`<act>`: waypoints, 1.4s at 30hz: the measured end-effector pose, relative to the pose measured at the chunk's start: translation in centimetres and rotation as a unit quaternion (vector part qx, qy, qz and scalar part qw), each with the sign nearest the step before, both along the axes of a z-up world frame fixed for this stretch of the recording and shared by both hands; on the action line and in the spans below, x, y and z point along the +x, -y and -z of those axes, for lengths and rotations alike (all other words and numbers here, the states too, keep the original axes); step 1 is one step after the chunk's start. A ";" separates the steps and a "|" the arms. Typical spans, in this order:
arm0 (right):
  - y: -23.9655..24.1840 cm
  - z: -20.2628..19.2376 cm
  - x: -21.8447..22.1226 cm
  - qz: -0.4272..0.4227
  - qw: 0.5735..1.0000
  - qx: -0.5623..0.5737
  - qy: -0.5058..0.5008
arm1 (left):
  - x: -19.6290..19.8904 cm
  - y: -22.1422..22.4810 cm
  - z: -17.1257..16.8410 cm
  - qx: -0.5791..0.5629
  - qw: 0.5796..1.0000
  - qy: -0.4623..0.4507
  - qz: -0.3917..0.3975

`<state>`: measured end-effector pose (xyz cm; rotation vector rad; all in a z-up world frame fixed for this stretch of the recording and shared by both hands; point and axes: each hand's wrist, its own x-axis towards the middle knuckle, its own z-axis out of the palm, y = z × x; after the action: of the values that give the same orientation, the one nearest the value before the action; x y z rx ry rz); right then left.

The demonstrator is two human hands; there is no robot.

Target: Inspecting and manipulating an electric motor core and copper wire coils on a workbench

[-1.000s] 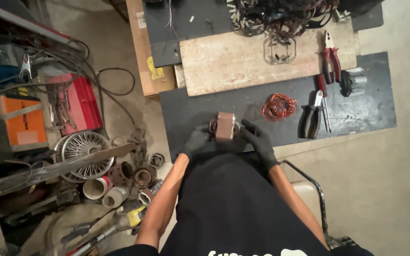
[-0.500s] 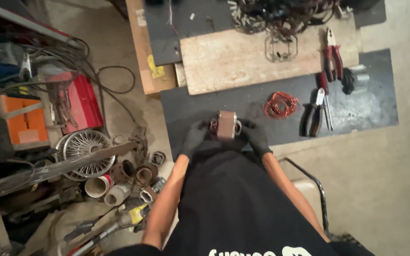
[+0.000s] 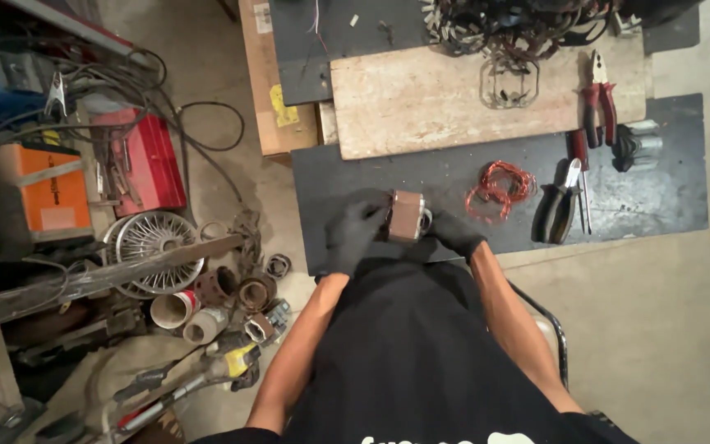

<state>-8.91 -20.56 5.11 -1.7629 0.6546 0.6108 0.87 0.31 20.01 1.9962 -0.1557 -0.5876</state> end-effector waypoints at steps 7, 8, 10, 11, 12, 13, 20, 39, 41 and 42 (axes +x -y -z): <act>-1.1 -1.8 0.4 0.045 0.986 0.054 0.152 | 0.7 0.4 -0.6 0.089 0.995 -0.049 0.002; -1.2 -2.1 0.4 0.081 0.983 0.078 0.146 | 0.7 0.4 0.0 0.151 0.988 -0.023 0.013; -1.1 -2.3 -0.4 0.105 0.982 0.087 0.131 | -0.7 0.0 2.1 0.183 0.983 0.008 -0.016; -1.3 -2.3 -1.1 0.130 0.980 0.100 0.109 | -1.6 -0.4 3.2 0.220 0.974 0.032 -0.045; -1.3 -3.4 -1.0 0.128 0.980 0.100 0.110 | -1.7 -1.0 4.4 0.220 0.974 0.033 -0.047; -1.6 -4.5 -1.5 0.177 0.973 0.125 0.078 | -2.1 -1.7 5.6 0.138 0.988 -0.030 -0.062; -2.0 -11.1 -3.5 0.276 0.946 0.167 -0.007 | -2.2 -0.4 9.1 -0.020 0.994 -0.107 0.004; -3.0 -13.0 -2.4 0.233 0.972 -0.027 0.023 | -1.6 -2.2 26.4 -0.017 0.972 0.164 0.170; -3.3 -13.3 -2.3 0.239 0.971 -0.008 -0.002 | -0.9 -2.7 27.4 0.075 0.924 0.255 0.276; -2.8 -12.0 -2.5 0.234 0.972 -0.007 -0.002 | -1.0 -2.2 26.9 0.077 0.925 0.254 0.271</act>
<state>-11.46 -17.77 17.10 -1.5439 1.0392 0.2844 -0.15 2.54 -6.88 2.2284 -1.0323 -0.4110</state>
